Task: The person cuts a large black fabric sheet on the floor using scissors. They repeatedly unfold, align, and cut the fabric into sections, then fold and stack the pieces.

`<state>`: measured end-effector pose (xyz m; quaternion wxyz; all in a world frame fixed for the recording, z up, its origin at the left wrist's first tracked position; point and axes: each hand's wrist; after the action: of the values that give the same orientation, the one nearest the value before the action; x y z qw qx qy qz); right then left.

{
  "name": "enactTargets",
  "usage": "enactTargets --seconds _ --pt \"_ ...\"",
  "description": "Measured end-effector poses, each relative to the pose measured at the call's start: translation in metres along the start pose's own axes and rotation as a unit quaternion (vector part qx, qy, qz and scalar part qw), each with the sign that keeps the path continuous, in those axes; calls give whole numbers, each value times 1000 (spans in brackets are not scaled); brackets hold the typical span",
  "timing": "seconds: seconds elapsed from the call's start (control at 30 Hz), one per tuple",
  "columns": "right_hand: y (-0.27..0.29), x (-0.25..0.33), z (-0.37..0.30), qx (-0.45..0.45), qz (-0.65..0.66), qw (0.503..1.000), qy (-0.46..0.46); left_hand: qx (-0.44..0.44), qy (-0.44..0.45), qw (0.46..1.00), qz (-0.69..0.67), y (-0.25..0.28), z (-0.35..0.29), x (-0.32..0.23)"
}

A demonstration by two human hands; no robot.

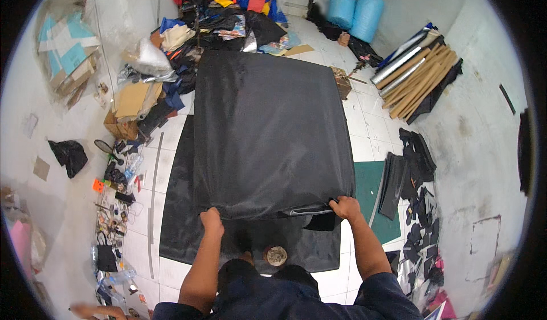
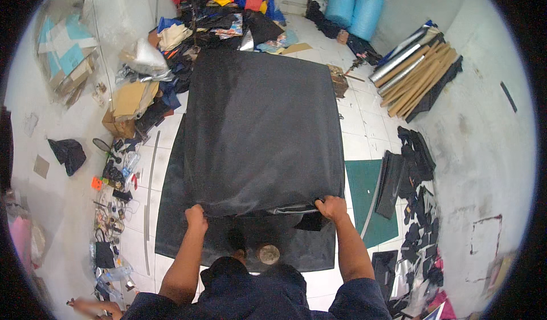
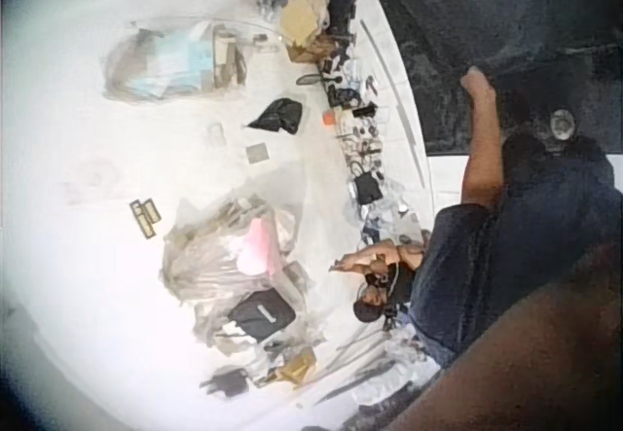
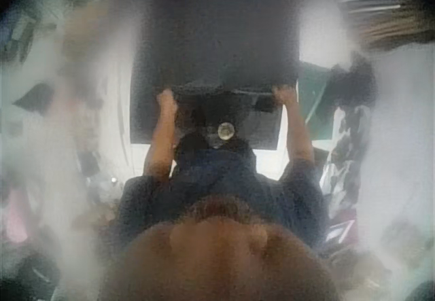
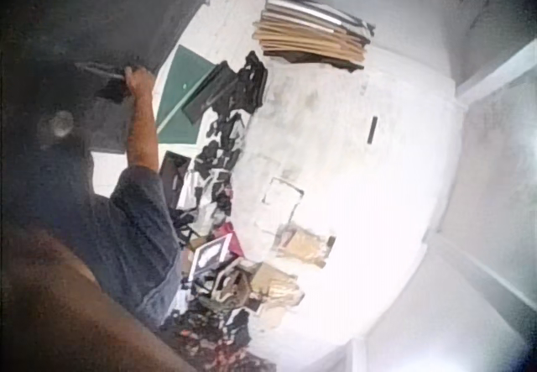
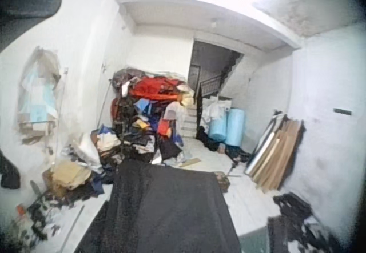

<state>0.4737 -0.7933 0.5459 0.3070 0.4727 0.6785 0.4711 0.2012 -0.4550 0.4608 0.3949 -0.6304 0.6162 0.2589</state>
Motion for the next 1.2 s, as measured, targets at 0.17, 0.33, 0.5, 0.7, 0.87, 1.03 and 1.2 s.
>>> enactTargets --seconds 0.17,0.33,0.5,0.7,0.87,1.03,1.2 --pt "-59 -37 -81 -29 42 998 34 -24 -29 996 78 84 -39 24" --pt "-111 -71 -183 -50 105 991 73 -33 -77 995 49 182 -95 61" --pt "-132 -100 -291 27 129 989 71 -77 -78 993 33 254 -183 83" --pt "-161 -122 -375 110 152 979 74 -62 -10 998 -8 357 -240 106" --pt "-255 -138 -371 -33 203 970 128 14 42 985 -166 373 -219 144" --pt "-332 -158 -303 -67 185 963 184 24 75 988 -133 388 -127 212" --pt "-462 -171 -216 -97 116 961 230 67 84 993 -38 370 -32 321"
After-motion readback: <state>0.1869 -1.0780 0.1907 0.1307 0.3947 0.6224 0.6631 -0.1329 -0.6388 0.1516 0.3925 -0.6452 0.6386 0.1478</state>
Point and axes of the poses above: each hand's wrist, its own z-axis towards the middle knuckle, its own y-axis out of the back of the hand, x = y × z, and after that the axes turned 5 degrees about -y, right-handed
